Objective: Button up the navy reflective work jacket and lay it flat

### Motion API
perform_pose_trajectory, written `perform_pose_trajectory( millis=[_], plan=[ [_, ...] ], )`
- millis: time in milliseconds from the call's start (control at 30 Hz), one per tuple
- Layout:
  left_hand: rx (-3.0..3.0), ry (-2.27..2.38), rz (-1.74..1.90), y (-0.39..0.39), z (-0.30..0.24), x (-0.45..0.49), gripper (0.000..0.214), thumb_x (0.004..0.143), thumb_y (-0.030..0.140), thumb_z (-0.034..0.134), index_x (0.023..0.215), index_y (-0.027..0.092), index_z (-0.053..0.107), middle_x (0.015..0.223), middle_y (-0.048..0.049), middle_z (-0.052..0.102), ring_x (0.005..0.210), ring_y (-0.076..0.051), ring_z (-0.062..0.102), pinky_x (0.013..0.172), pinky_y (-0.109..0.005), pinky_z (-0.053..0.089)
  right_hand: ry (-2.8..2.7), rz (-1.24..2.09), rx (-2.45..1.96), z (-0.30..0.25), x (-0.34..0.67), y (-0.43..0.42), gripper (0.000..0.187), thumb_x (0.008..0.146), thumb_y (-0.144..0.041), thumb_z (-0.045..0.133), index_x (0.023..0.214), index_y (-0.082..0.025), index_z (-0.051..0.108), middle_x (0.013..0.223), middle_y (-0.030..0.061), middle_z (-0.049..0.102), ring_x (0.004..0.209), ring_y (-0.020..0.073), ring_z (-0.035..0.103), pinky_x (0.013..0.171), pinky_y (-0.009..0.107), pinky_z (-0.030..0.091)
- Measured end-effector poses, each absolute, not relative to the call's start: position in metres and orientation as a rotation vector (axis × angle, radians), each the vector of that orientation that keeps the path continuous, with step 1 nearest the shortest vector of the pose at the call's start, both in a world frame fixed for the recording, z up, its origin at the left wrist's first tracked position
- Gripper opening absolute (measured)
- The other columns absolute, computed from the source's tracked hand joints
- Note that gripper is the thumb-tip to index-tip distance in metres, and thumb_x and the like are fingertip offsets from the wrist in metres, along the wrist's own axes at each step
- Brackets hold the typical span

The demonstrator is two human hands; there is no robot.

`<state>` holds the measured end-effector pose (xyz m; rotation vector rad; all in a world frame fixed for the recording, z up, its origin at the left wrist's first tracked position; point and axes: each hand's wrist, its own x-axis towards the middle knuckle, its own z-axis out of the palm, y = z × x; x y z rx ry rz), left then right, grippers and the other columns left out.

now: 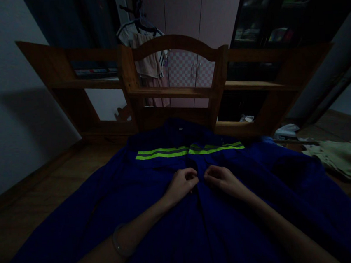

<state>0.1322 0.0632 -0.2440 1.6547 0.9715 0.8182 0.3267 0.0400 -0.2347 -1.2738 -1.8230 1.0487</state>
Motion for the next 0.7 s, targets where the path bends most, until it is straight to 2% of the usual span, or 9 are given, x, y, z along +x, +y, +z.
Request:
perform_pose_trajectory(
  millis=[333, 700],
  plan=[
    [1.973, 1.053, 0.914, 0.0568, -0.2385, 0.1321, 0.013, 0.072, 0.025, 0.055, 0.078, 0.015, 0.06, 0.059, 0.0044, 0.045, 0.054, -0.008, 0.041, 0.054, -0.019, 0.032, -1.805, 1.101, -1.252, -0.2334, 0.3266, 0.0394, 0.024, 0.085, -0.038, 0.051, 0.088, -0.015, 0.057, 0.072, 0.002, 0.059, 0.061, 0.0116, 0.054, 0.055, 0.021, 0.041],
    [1.972, 1.045, 0.906, 0.0581, -0.2395, 0.1312, 0.015, 0.073, 0.022, 0.051, 0.081, 0.014, 0.061, 0.059, 0.0036, 0.049, 0.054, -0.008, 0.043, 0.054, -0.02, 0.031, -1.819, 1.082, -1.272, -0.2321, 0.3271, 0.0387, 0.022, 0.085, -0.036, 0.052, 0.089, -0.016, 0.057, 0.072, 0.0019, 0.06, 0.062, 0.0119, 0.055, 0.056, 0.021, 0.041]
  ],
)
